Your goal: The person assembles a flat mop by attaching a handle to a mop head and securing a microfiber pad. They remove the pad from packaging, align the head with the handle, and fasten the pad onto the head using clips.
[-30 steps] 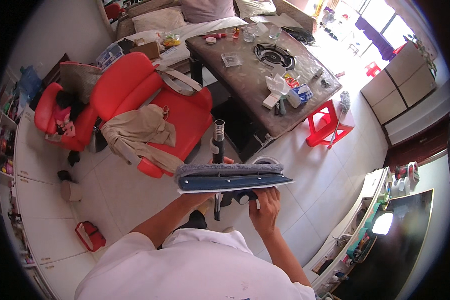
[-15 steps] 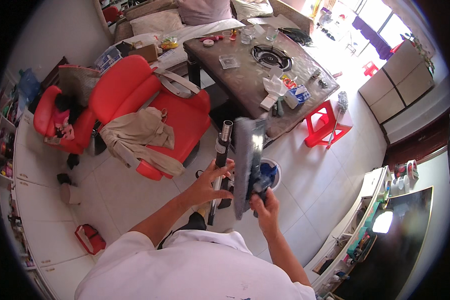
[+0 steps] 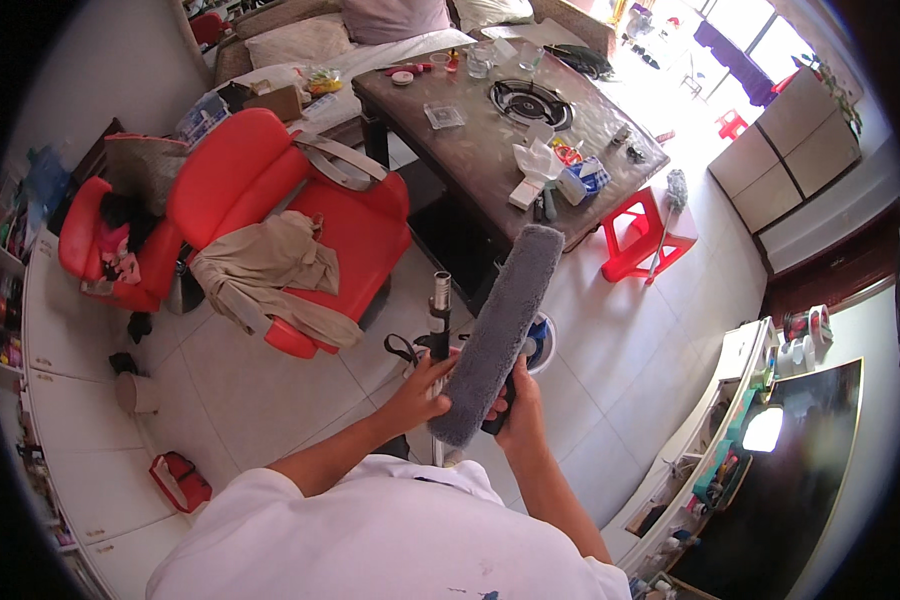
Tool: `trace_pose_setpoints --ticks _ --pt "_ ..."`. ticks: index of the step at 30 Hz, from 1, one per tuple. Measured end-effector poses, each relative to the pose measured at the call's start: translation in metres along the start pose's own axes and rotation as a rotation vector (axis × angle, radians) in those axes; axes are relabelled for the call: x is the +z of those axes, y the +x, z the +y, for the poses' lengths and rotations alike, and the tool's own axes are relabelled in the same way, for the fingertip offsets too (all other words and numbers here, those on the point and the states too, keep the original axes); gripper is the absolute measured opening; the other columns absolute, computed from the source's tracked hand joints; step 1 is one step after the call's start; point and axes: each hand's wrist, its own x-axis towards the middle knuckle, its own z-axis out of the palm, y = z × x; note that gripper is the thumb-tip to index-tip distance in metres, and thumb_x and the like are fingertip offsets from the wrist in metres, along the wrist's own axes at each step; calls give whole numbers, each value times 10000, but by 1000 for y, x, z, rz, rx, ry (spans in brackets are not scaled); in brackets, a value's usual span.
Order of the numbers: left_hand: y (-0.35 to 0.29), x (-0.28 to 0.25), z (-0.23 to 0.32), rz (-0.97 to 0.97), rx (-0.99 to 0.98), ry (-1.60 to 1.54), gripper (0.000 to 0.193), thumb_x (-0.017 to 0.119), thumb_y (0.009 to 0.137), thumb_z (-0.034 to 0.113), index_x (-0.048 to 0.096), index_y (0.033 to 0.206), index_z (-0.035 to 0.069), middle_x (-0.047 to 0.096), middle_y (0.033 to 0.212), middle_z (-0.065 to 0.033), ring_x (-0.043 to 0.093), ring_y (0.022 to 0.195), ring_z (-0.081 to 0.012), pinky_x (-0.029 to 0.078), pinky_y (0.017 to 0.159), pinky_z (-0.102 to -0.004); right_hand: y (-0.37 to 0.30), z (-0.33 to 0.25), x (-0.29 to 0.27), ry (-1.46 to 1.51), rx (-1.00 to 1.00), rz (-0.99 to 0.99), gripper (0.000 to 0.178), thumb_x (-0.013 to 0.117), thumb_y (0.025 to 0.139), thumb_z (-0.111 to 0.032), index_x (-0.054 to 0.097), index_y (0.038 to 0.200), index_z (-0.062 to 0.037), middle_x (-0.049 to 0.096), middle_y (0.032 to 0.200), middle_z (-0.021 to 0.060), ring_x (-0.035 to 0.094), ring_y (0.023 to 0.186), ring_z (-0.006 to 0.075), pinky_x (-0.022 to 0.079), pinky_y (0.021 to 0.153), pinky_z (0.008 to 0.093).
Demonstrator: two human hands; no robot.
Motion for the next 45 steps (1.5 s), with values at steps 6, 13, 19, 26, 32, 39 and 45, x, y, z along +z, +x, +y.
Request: trace_pose_setpoints --ticks 6,13,19,26,32,39,45 --pt "-8 -5 -6 -136 140 -30 907 668 687 548 273 1334 50 352 1278 -129 317 1236 -266 229 1029 -405 9 1 -2 239 37 50 295 430 927 -383 446 812 -112 341 622 -61 345 478 22 291 398 177" --pt "9 25 44 98 294 -122 634 692 762 120 241 1200 48 532 1114 -121 557 1002 -194 409 896 -313 19 -2 12 252 -11 149 230 466 925 -301 444 815 -101 351 629 -49 362 486 41 336 406 189" --pt "13 39 23 425 201 -250 353 560 834 35 371 1132 28 598 928 -70 597 781 -108 474 724 -216 24 -4 45 16 -136 190 169 491 912 -216 464 821 -77 384 656 -20 399 527 64 366 437 209" --pt "28 17 30 560 -46 -158 158 625 814 63 552 932 -13 625 850 -55 610 746 -91 495 663 -206 42 -5 30 102 -10 249 138 480 906 -148 444 873 -18 484 778 76 522 656 185 507 605 358" --pt "30 6 43 516 -190 -267 184 640 811 135 602 942 11 613 848 -26 581 779 -85 473 696 -215 45 -5 30 89 -2 238 163 493 907 -165 430 906 -15 497 820 87 545 699 198 533 673 393" --pt "39 13 36 696 -117 -110 169 680 781 158 628 874 27 618 814 -13 558 721 -69 431 639 -221 44 6 31 51 -77 194 155 474 917 -173 433 895 -25 495 807 71 535 685 173 526 640 354" --pt "35 20 30 711 -81 -98 158 664 788 115 599 891 13 625 778 -28 569 658 -67 448 591 -212 39 7 32 -48 -136 144 140 455 925 -175 441 857 -54 475 758 41 505 637 138 495 583 311"
